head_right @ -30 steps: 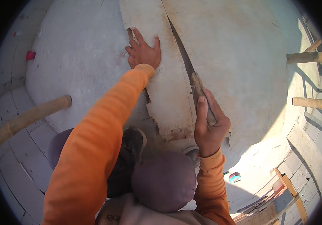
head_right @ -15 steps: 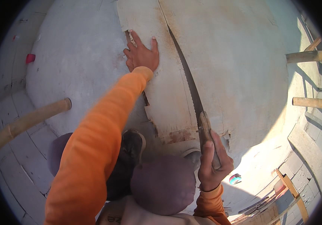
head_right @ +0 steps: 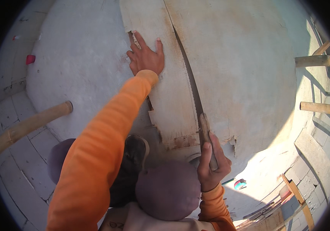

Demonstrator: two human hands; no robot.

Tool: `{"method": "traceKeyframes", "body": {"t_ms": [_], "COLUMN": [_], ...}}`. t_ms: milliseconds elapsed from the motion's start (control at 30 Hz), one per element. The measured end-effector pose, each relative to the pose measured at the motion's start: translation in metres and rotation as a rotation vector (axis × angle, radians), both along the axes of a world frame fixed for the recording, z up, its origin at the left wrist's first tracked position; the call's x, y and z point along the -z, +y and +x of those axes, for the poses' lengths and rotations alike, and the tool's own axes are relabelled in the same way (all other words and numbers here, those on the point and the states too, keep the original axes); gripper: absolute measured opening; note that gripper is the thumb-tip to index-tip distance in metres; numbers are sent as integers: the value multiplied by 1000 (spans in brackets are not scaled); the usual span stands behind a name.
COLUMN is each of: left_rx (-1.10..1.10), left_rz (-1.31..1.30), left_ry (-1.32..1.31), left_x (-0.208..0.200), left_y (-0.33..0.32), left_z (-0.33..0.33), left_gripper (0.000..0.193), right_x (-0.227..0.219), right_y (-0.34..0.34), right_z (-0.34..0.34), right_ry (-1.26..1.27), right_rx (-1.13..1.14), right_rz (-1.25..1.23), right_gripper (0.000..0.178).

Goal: The person saws a piece of plywood in half while holding it steady with one hand.

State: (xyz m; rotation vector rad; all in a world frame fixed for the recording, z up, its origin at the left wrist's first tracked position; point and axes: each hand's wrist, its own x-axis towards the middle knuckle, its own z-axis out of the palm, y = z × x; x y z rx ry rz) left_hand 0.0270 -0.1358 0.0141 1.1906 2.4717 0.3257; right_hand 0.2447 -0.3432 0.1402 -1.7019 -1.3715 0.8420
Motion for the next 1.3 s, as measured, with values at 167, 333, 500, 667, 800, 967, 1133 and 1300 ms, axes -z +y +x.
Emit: {"method": "traceKeyframes", "body": {"t_ms": [167,333,500,667,800,967,1133,1300], "left_rx": [37,0,22,18,1,30,2,12], "left_rz": [61,47,28,59,33,70,93,60], "left_ry": [-32,23,-45,-1,6,13,19,-14], "left_x": [13,7,2,8,2,16,2,6], "left_y": [4,3,8,3,4,1,9,4], "left_z": [16,4,13,4,6,6,9,13], "left_gripper": [90,90,90,90,91,92,92,91], "right_x": [29,1,26,6,22,31,34,42], "right_y": [85,-17,73,9,14,75,7,91], "right_z": [-21,9,-23,-6,-4,-25,4,-32], "right_ry": [92,-2,23,-87,1,59,-37,71], "right_rx": [29,-24,37,-50,-15,-32,-40,-5], "right_rz": [-79,16,-84,19,53,-57,184,59], "right_gripper": [28,28,29,28,28,28,27,28]}}
